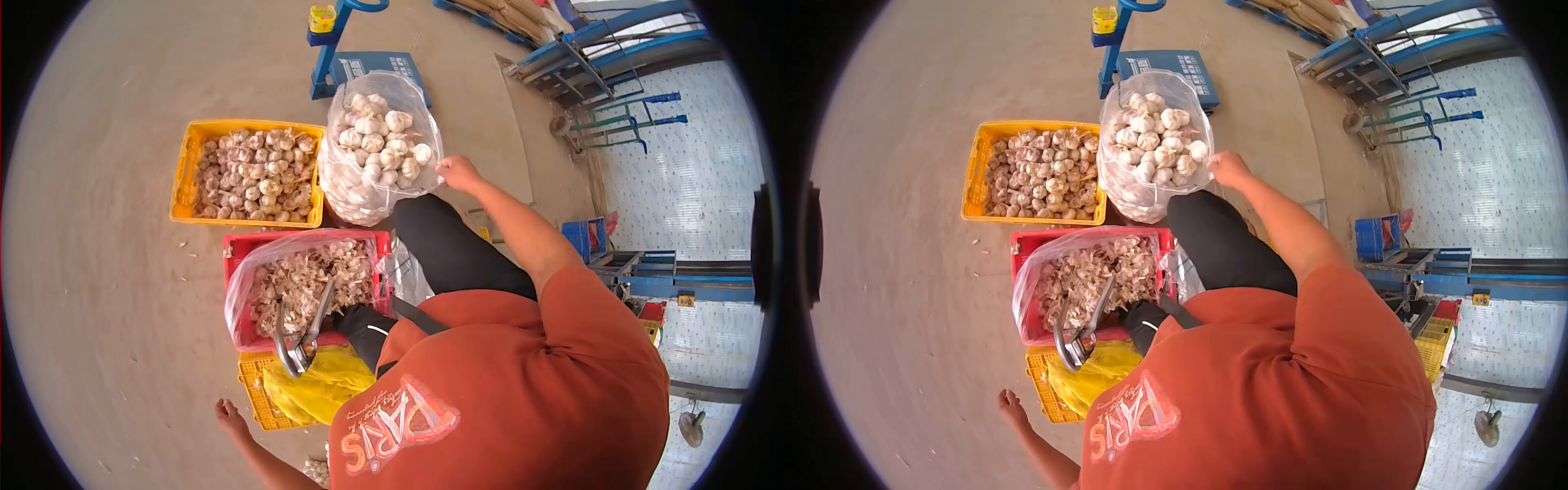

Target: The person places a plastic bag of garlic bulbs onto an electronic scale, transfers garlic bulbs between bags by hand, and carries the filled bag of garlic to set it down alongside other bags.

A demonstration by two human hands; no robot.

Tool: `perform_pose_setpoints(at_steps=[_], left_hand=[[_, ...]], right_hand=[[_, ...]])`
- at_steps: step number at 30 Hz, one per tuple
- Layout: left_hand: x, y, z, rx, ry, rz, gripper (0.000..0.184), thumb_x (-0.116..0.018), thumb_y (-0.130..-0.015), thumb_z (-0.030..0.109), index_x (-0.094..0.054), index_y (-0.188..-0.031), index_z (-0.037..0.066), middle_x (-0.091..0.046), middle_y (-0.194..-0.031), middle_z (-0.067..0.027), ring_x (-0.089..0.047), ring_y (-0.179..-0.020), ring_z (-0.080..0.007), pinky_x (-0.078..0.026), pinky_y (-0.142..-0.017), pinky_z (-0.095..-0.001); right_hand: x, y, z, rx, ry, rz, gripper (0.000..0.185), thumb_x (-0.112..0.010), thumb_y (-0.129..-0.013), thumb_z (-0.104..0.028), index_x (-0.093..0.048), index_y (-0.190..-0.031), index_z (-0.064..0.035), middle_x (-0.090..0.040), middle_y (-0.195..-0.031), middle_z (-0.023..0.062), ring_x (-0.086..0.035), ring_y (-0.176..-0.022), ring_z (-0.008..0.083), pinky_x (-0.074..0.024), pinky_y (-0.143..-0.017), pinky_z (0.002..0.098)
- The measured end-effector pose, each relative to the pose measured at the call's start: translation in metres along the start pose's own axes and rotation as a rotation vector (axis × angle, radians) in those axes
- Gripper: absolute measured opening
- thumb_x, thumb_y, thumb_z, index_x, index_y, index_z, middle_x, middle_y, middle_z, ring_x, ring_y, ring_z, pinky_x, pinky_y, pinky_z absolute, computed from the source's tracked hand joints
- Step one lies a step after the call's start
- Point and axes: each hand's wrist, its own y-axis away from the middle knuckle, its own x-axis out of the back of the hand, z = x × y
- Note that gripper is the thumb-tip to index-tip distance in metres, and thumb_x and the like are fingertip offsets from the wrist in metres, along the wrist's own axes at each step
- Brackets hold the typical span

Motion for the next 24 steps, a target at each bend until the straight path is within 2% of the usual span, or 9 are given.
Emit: perform_pose_setpoints(at_steps=[5, 9, 11, 13, 15, 17, 21, 22, 24], left_hand=[[-0.047, 0.04, 0.134, -0.323, 0.224, 0.345, 0.026, -0.052, -0.093, 0.018, -0.057, -0.108, -0.001, -0.06, -0.09, -0.0055, -0.057, -0.079, -0.0128, -0.048, -0.072, -0.0258], [-0.142, 0.076, 0.274, -0.417, 0.468, -0.132, 0.022, -0.052, -0.092, 0.014, -0.058, -0.106, -0.002, -0.06, -0.097, -0.0065, -0.057, -0.081, -0.0137, -0.048, -0.074, -0.0255], [-0.199, 0.104, 0.344, -0.284, 0.51, -0.366, 0.027, -0.052, -0.09, 0.019, -0.057, -0.108, -0.001, -0.059, -0.096, -0.0082, -0.058, -0.083, -0.0153, -0.047, -0.076, -0.0271], [-0.256, 0.13, 0.393, -0.184, 0.528, -0.633, 0.053, -0.054, -0.089, 0.032, -0.039, -0.129, 0.001, -0.057, -0.103, -0.0117, -0.057, -0.09, -0.018, -0.046, -0.078, -0.0308], [-0.313, 0.145, 0.425, -0.132, 0.477, -0.64, 0.075, -0.051, -0.089, 0.044, -0.013, -0.141, 0.005, -0.048, -0.121, -0.0158, -0.052, -0.106, -0.0239, -0.045, -0.086, -0.0378], [-0.359, 0.155, 0.456, -0.11, 0.475, -0.457, 0.088, -0.061, -0.085, 0.039, -0.005, -0.142, 0.002, -0.042, -0.125, -0.0213, -0.05, -0.108, -0.0274, -0.043, -0.088, -0.0373], [-0.422, 0.142, 0.476, -0.014, 0.337, -0.128, 0.091, -0.069, -0.08, 0.022, -0.004, -0.141, 0.0, -0.039, -0.126, -0.0238, -0.053, -0.098, -0.0247, -0.043, -0.086, -0.0346], [-0.428, 0.151, 0.493, 0.109, 0.379, -0.036, 0.072, -0.064, -0.081, 0.013, -0.022, -0.136, -0.002, -0.05, -0.114, -0.0189, -0.055, -0.091, -0.0211, -0.045, -0.081, -0.0314], [-0.438, 0.142, 0.467, 0.023, 0.311, 0.011, 0.047, -0.057, -0.079, 0.004, -0.044, -0.123, -0.004, -0.058, -0.096, -0.0134, -0.056, -0.085, -0.018, -0.046, -0.073, -0.0281]], right_hand=[[-0.008, 0.024, 0.009, 0.065, -0.073, 0.058, 0.035, -0.053, -0.086, -0.03, -0.064, -0.072, 0.0005, -0.062, -0.06, 0.0114, -0.061, -0.056, 0.0225, -0.0475, -0.061, 0.0363], [-0.002, 0.015, 0.026, 0.05, -0.11, -0.038, 0.037, -0.054, -0.086, -0.032, -0.062, -0.07, 0.0006, -0.061, -0.059, 0.0103, -0.061, -0.055, 0.0211, -0.0473, -0.06, 0.0351], [0.011, 0.011, 0.034, 0.015, -0.119, -0.114, 0.037, -0.056, -0.085, -0.033, -0.062, -0.071, 0.0002, -0.061, -0.06, 0.0104, -0.061, -0.057, 0.0205, -0.0472, -0.06, 0.0347], [0.022, 0.001, 0.047, 0.081, -0.007, -0.168, 0.038, -0.061, -0.082, -0.039, -0.064, -0.091, -0.0017, -0.063, -0.07, 0.0108, -0.061, -0.066, 0.0218, -0.0475, -0.063, 0.0351], [0.049, -0.011, 0.026, 0.16, -0.28, -0.062, 0.066, -0.066, -0.076, -0.048, -0.051, -0.12, -0.001, -0.061, -0.093, 0.0156, -0.06, -0.082, 0.0253, -0.0478, -0.073, 0.0366], [0.07, -0.056, 0.027, 0.213, -0.165, 0.072, 0.092, -0.067, -0.072, -0.054, -0.032, -0.135, 0.0027, -0.051, -0.118, 0.0219, -0.054, -0.102, 0.0306, -0.0441, -0.087, 0.038], [0.09, -0.185, -0.001, 0.455, -0.174, -0.004, 0.102, -0.069, -0.069, -0.054, -0.024, -0.135, 0.0085, -0.037, -0.132, 0.027, -0.039, -0.123, 0.0369, -0.0325, -0.102, 0.0399], [0.088, -0.211, -0.007, 0.495, -0.153, -0.097, 0.102, -0.069, -0.069, -0.053, -0.022, -0.136, 0.0089, -0.037, -0.132, 0.0273, -0.038, -0.123, 0.0376, -0.0319, -0.102, 0.0397], [0.061, -0.258, 0.001, 0.625, -0.218, -0.271, 0.058, -0.063, -0.078, -0.04, -0.051, -0.115, 0.0023, -0.053, -0.112, 0.0242, -0.052, -0.105, 0.034, -0.0408, -0.089, 0.0399]])
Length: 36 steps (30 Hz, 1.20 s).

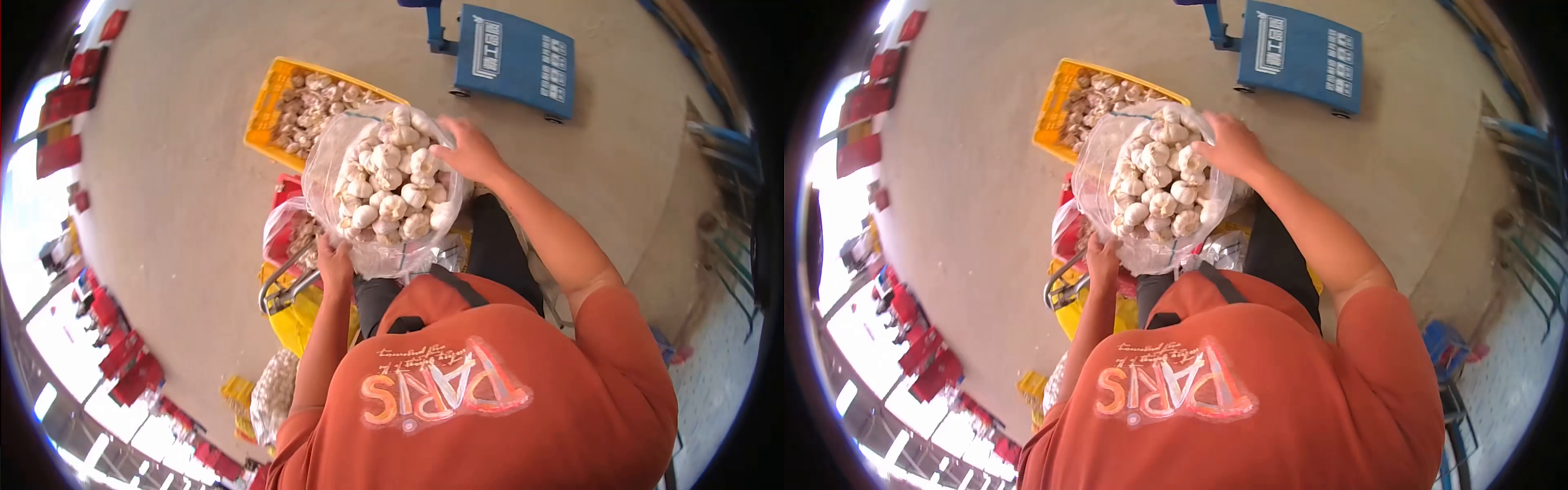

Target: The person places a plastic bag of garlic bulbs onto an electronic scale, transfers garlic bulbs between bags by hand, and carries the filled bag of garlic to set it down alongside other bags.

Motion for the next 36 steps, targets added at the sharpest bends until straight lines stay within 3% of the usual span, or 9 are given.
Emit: perform_pose_setpoints(at_steps=[2, 7, 9, 13, 18, 22, 29, 32, 36], left_hand=[[-0.001, -0.007, -0.028, 0.026, 0.067, 0.164, 0.026, -0.046, -0.081, 0.001, -0.056, -0.106, 0.001, -0.06, -0.089, -0.0076, -0.058, -0.073, -0.0182, -0.05, -0.06, -0.0303], [-0.011, 0.002, 0.008, 0.189, 0.431, 0.506, 0.025, -0.036, -0.075, -0.004, -0.058, -0.086, 0.001, -0.056, -0.069, -0.0044, -0.055, -0.057, -0.0153, -0.047, -0.054, -0.0281], [-0.013, 0.001, 0.008, 0.224, 0.295, 0.487, 0.026, -0.037, -0.077, -0.002, -0.059, -0.091, 0.001, -0.058, -0.074, -0.0042, -0.057, -0.064, -0.0162, -0.048, -0.061, -0.0284], [-0.039, -0.002, 0.022, 0.199, 0.359, 0.657, 0.02, -0.042, -0.077, 0.007, -0.059, -0.087, 0.002, -0.053, -0.069, -0.0023, -0.049, -0.059, -0.0132, -0.041, -0.053, -0.0274], [-0.047, -0.009, 0.012, 0.22, 0.679, 0.72, 0.013, -0.049, -0.082, 0.017, -0.048, -0.07, 0.013, -0.042, -0.061, 0.0046, -0.038, -0.05, -0.0084, -0.031, -0.046, -0.0232], [-0.046, 0.001, -0.001, 0.057, 0.397, 0.559, 0.026, -0.062, -0.083, 0.033, -0.052, -0.086, 0.01, -0.048, -0.065, 0.0024, -0.048, -0.054, -0.0096, -0.038, -0.048, -0.0228], [-0.041, -0.04, -0.037, 0.111, 0.063, 0.562, 0.027, -0.048, -0.089, 0.032, -0.055, -0.088, 0.006, -0.046, -0.064, 0.0009, -0.044, -0.055, -0.0088, -0.036, -0.046, -0.0273], [-0.045, -0.065, -0.053, 0.071, -0.172, 0.566, 0.049, -0.041, -0.089, 0.037, -0.056, -0.1, -0.009, -0.059, -0.1, -0.0278, -0.056, -0.095, -0.0395, -0.042, -0.083, -0.0429], [-0.071, -0.075, -0.022, 0.212, -0.276, 0.714, 0.057, -0.038, -0.091, 0.041, -0.054, -0.102, -0.012, -0.056, -0.103, -0.033, -0.053, -0.101, -0.045, -0.039, -0.088, -0.0465]], right_hand=[[0.002, -0.019, 0.017, -0.035, -0.22, 0.004, 0.032, -0.055, -0.086, -0.032, -0.062, -0.081, -0.0015, -0.06, -0.071, 0.0189, -0.061, -0.071, 0.0321, -0.0453, -0.065, 0.0406], [0.019, 0.006, 0.018, 0.072, -0.33, -0.038, 0.026, -0.058, -0.083, -0.022, -0.053, -0.073, 0.0015, -0.056, -0.068, 0.0223, -0.056, -0.067, 0.0396, -0.0432, -0.059, 0.0435], [0.015, 0.014, 0.022, 0.067, -0.493, -0.035, 0.026, -0.058, -0.086, -0.023, -0.055, -0.074, -0.0008, -0.055, -0.056, 0.0109, -0.051, -0.048, 0.0186, -0.0417, -0.051, 0.0338], [0.023, -0.014, 0.039, 0.068, -0.538, -0.17, 0.026, -0.057, -0.088, -0.023, -0.055, -0.077, -0.0002, -0.052, -0.057, 0.006, -0.047, -0.052, 0.0107, -0.0398, -0.051, 0.029], [0.041, -0.038, 0.047, 0.324, -0.391, 0.03, 0.021, -0.06, -0.086, -0.021, -0.059, -0.085, -0.0003, -0.056, -0.079, 0.008, -0.054, -0.071, 0.0192, -0.0433, -0.065, 0.0287], [0.024, -0.045, 0.052, 0.449, -0.513, 0.101, 0.017, -0.064, -0.082, -0.016, -0.059, -0.086, -0.0005, -0.053, -0.099, 0.011, -0.053, -0.093, 0.0267, -0.0429, -0.082, 0.0336], [0.007, -0.057, 0.041, 0.288, -0.817, -0.287, 0.026, -0.055, -0.09, -0.025, -0.058, -0.1, -0.0011, -0.056, -0.107, 0.0072, -0.053, -0.098, 0.0178, -0.0397, -0.088, 0.0273], [0.01, -0.056, 0.036, 0.164, -0.86, -0.438, 0.028, -0.05, -0.094, -0.028, -0.059, -0.103, -0.0033, -0.058, -0.1, 0.0016, -0.05, -0.093, 0.0098, -0.0392, -0.086, 0.0244], [0.004, -0.072, 0.042, 0.067, -0.898, -0.495, 0.027, -0.049, -0.095, -0.028, -0.06, -0.105, -0.0048, -0.056, -0.091, -0.0033, -0.047, -0.085, 0.0053, -0.0383, -0.08, 0.0206]])
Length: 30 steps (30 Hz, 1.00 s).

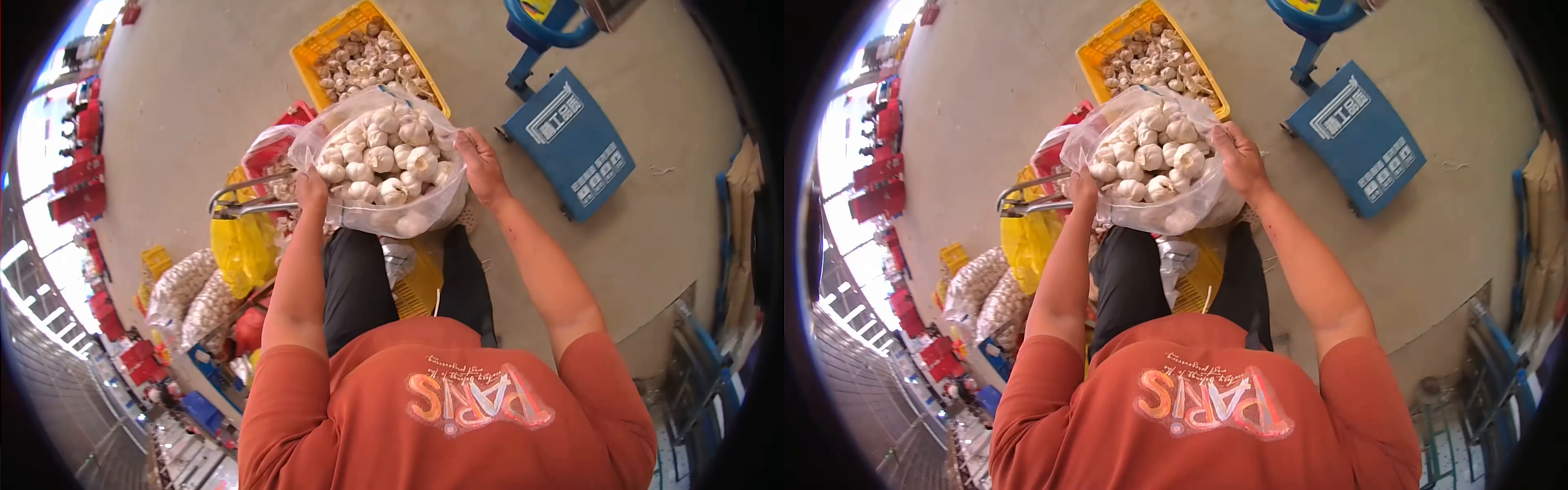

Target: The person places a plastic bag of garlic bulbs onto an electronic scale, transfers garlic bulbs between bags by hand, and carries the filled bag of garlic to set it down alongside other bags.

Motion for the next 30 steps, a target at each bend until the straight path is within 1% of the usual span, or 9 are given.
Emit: perform_pose_setpoints(at_steps=[3, 9, 16, 19, 24, 26, 27, 29, 30], left_hand=[[-0.018, -0.004, -0.018, -0.1, -0.011, 0.183, 0.046, -0.038, -0.092, 0.033, -0.053, -0.101, -0.01, -0.057, -0.099, -0.0326, -0.054, -0.095, -0.0461, -0.04, -0.085, -0.0495], [-0.001, -0.012, -0.036, -0.271, -0.004, -0.033, 0.032, -0.046, -0.088, 0.024, -0.051, -0.095, -0.007, -0.058, -0.091, -0.031, -0.054, -0.088, -0.0467, -0.042, -0.079, -0.0511], [-0.009, 0.002, -0.04, -0.264, 0.226, 0.018, 0.032, -0.051, -0.083, 0.018, -0.046, -0.104, -0.006, -0.055, -0.1, -0.0307, -0.052, -0.095, -0.0468, -0.042, -0.082, -0.0497], [-0.008, 0.008, -0.036, -0.153, 0.255, -0.017, 0.036, -0.051, -0.083, 0.019, -0.046, -0.108, -0.006, -0.056, -0.102, -0.0299, -0.052, -0.099, -0.0452, -0.041, -0.085, -0.0479], [-0.01, 0.009, -0.039, -0.104, 0.46, -0.023, 0.042, -0.049, -0.087, 0.027, -0.047, -0.12, 0.002, -0.056, -0.11, -0.0269, -0.051, -0.107, -0.0427, -0.04, -0.091, -0.0436], [-0.02, 0.0, -0.05, 0.044, 0.406, -0.135, 0.041, -0.048, -0.088, 0.029, -0.05, -0.117, 0.001, -0.06, -0.105, -0.0217, -0.057, -0.1, -0.0358, -0.043, -0.086, -0.0401], [-0.014, 0.001, -0.05, 0.168, 0.758, -0.309, 0.041, -0.047, -0.089, 0.031, -0.052, -0.115, -0.001, -0.061, -0.1, -0.0164, -0.059, -0.09, -0.0246, -0.044, -0.079, -0.0349], [0.007, 0.021, -0.045, 0.212, 0.957, -0.282, 0.04, -0.047, -0.09, 0.029, -0.053, -0.115, -0.002, -0.062, -0.096, -0.0122, -0.056, -0.085, -0.0164, -0.044, -0.075, -0.0314], [0.024, 0.036, -0.04, 0.283, 0.947, -0.169, 0.034, -0.045, -0.091, 0.024, -0.056, -0.11, -0.002, -0.062, -0.095, -0.0119, -0.057, -0.087, -0.019, -0.044, -0.076, -0.033]], right_hand=[[-0.008, -0.009, -0.008, 0.02, 0.105, -0.059, 0.027, -0.048, -0.095, -0.027, -0.06, -0.106, -0.0052, -0.054, -0.087, -0.0054, -0.044, -0.082, 0.0037, -0.0369, -0.077, 0.0188], [-0.052, -0.038, 0.005, 0.01, 0.105, -0.02, 0.025, -0.048, -0.095, -0.027, -0.059, -0.101, -0.0053, -0.053, -0.085, -0.0064, -0.044, -0.08, 0.0038, -0.0374, -0.074, 0.0187], [-0.062, -0.05, 0.001, 0.031, 0.134, -0.031, 0.024, -0.046, -0.095, -0.028, -0.057, -0.087, -0.0083, -0.052, -0.079, -0.006, -0.044, -0.075, 0.0055, -0.0391, -0.072, 0.0212], [-0.069, -0.055, -0.007, -0.098, 0.096, 0.083, 0.02, -0.047, -0.094, -0.025, -0.053, -0.086, -0.0086, -0.052, -0.079, -0.0032, -0.048, -0.077, 0.0077, -0.0392, -0.074, 0.0215], [-0.045, -0.064, 0.001, -0.129, -0.14, 0.161, 0.022, -0.044, -0.095, -0.026, -0.046, -0.077, -0.0136, -0.045, -0.068, 0.0005, -0.045, -0.065, 0.0119, -0.0397, -0.063, 0.0274], [-0.036, -0.058, 0.007, -0.123, -0.226, 0.173, 0.025, -0.044, -0.094, -0.027, -0.045, -0.073, -0.0138, -0.044, -0.063, 0.0016, -0.045, -0.063, 0.0132, -0.0389, -0.062, 0.0275], [-0.04, -0.056, 0.008, -0.176, -0.279, 0.259, 0.028, -0.044, -0.093, -0.027, -0.044, -0.069, -0.0135, -0.043, -0.06, 0.0016, -0.045, -0.061, 0.0142, -0.0386, -0.062, 0.0279], [-0.045, -0.05, 0.001, -0.273, -0.356, 0.312, 0.035, -0.045, -0.091, -0.029, -0.039, -0.06, -0.0134, -0.037, -0.051, 0.0009, -0.041, -0.056, 0.016, -0.0368, -0.061, 0.0293], [-0.038, -0.03, -0.008, -0.263, -0.373, 0.248, 0.037, -0.045, -0.09, -0.029, -0.036, -0.057, -0.0141, -0.036, -0.05, 0.0007, -0.039, -0.054, 0.0162, -0.0361, -0.059, 0.0303]])
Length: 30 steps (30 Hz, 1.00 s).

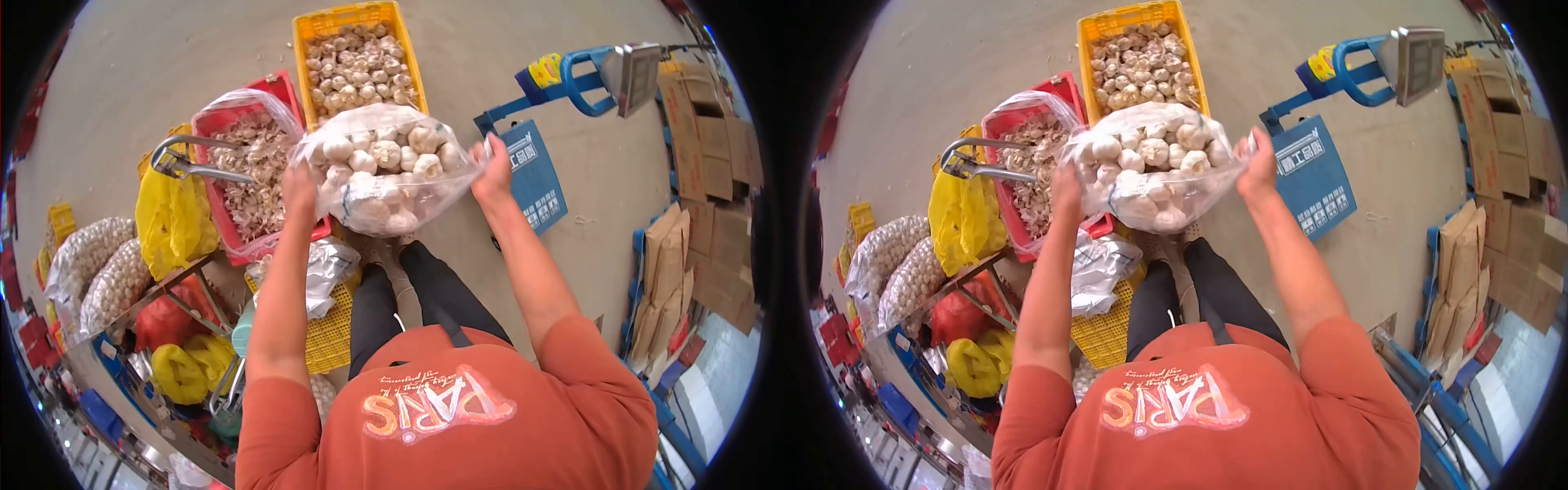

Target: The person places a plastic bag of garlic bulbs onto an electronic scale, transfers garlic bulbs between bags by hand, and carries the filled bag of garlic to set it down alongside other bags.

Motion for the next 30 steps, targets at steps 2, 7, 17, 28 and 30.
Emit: perform_pose_setpoints(at_steps=[2, 7, 17, 28, 30], left_hand=[[0.024, 0.075, 0.003, -0.249, -0.281, 0.012, 0.033, -0.045, -0.092, 0.024, -0.058, -0.105, -0.003, -0.063, -0.093, -0.0136, -0.057, -0.087, -0.0206, -0.044, -0.077, -0.0338], [0.111, 0.207, -0.06, -0.072, -0.455, -0.173, 0.035, -0.047, -0.091, 0.031, -0.05, -0.076, -0.002, -0.05, -0.067, -0.0197, -0.047, -0.063, -0.0207, -0.038, -0.059, -0.0373], [0.139, 0.299, -0.13, -0.107, -0.572, -0.515, 0.029, -0.058, -0.078, 0.024, -0.045, -0.065, 0.001, -0.043, -0.064, -0.0163, -0.045, -0.062, -0.0323, -0.036, -0.057, -0.0389], [0.127, 0.241, -0.139, 0.857, -0.352, -0.272, 0.034, -0.068, -0.081, 0.032, -0.057, -0.098, 0.004, -0.057, -0.077, 0.0001, -0.051, -0.066, -0.0085, -0.04, -0.059, -0.0227], [0.105, 0.225, -0.123, 1.073, -0.339, -0.607, 0.038, -0.07, -0.078, 0.029, -0.058, -0.103, 0.003, -0.059, -0.083, -0.0006, -0.053, -0.071, -0.0098, -0.041, -0.062, -0.0232]], right_hand=[[0.026, 0.064, -0.006, -0.03, -0.046, -0.04, 0.038, -0.045, -0.089, -0.026, -0.031, -0.055, -0.0157, -0.032, -0.048, 0.0005, -0.033, -0.049, 0.0163, -0.0338, -0.055, 0.0317], [0.093, 0.193, 0.026, -0.301, 0.227, 0.204, 0.032, -0.047, -0.087, -0.023, -0.036, -0.058, -0.0136, -0.034, -0.047, 0.0012, -0.036, -0.048, 0.015, -0.0336, -0.053, 0.0299], [0.156, 0.243, 0.04, -0.597, 1.029, 0.004, 0.031, -0.058, -0.086, -0.026, -0.046, -0.062, -0.0088, -0.04, -0.059, -0.0041, -0.036, -0.056, 0.0065, -0.0312, -0.053, 0.0252], [0.208, 0.214, 0.002, -0.893, 1.004, -0.208, 0.022, -0.06, -0.086, -0.024, -0.049, -0.072, -0.0107, -0.051, -0.071, -0.0038, -0.047, -0.067, 0.0064, -0.0404, -0.063, 0.0227], [0.214, 0.203, -0.012, -0.76, 0.898, -0.028, 0.017, -0.061, -0.085, -0.023, -0.053, -0.079, -0.0091, -0.054, -0.073, -0.0021, -0.051, -0.07, 0.008, -0.0426, -0.069, 0.024]])
